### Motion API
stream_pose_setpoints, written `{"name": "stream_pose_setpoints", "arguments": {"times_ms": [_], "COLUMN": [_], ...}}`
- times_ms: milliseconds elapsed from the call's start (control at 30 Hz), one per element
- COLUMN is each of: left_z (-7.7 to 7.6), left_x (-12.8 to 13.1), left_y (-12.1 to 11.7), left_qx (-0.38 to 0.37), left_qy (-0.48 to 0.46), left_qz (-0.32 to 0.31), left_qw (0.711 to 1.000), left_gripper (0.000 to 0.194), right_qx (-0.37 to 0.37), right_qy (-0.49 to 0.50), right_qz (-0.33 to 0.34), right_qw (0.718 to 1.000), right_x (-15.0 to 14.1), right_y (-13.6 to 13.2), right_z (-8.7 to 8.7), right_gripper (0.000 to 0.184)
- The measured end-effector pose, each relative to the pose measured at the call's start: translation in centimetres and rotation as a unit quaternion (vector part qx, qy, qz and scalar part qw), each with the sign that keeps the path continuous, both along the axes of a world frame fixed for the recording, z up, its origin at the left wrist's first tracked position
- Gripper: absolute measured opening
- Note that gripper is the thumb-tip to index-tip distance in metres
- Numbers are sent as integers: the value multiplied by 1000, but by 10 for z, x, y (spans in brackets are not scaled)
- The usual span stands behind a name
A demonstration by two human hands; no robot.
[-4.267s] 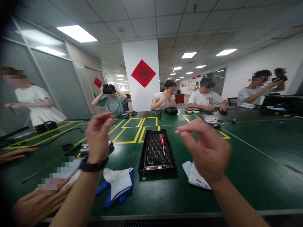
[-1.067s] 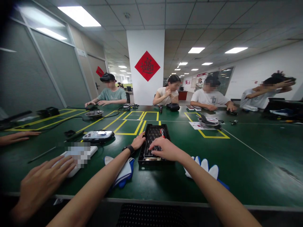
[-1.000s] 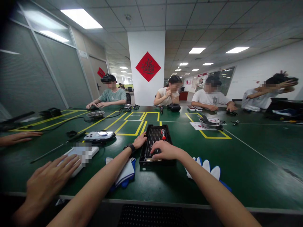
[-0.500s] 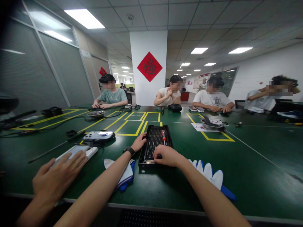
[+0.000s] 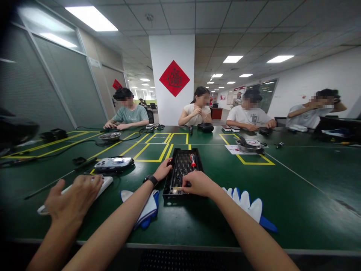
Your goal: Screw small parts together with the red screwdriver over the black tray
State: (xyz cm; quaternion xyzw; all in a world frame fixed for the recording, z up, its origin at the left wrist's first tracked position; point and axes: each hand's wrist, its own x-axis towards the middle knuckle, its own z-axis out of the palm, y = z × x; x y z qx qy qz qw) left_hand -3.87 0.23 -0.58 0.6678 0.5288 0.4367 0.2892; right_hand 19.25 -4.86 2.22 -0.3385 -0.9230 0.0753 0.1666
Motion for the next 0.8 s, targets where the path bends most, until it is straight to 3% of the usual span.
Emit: {"name": "stream_pose_setpoints", "arguments": {"times_ms": [100, 300, 567, 700, 800], "left_z": [-20, -52, -53, -50, -49], "left_x": [29, 20, 19, 20, 20], "left_y": [43, 73, 74, 72, 71], "left_qx": [2, 38, 40, 24, 11], "left_qy": [49, 80, 84, 69, 68], "left_qz": [2, 5, 3, 14, 19], "left_qw": [999, 996, 996, 997, 997], "left_gripper": [50, 52, 51, 54, 54], "right_qx": [-13, -52, -156, -243, -187], "right_qy": [1, 31, 86, 98, 84], "right_qz": [18, 26, 54, 65, 50], "right_qw": [1000, 998, 983, 963, 977], "right_x": [-1, -3, -1, -2, -2], "right_y": [0, 3, 12, 16, 13], "right_z": [-1, -7, -11, -10, -11], "right_gripper": [14, 18, 24, 37, 31]}}
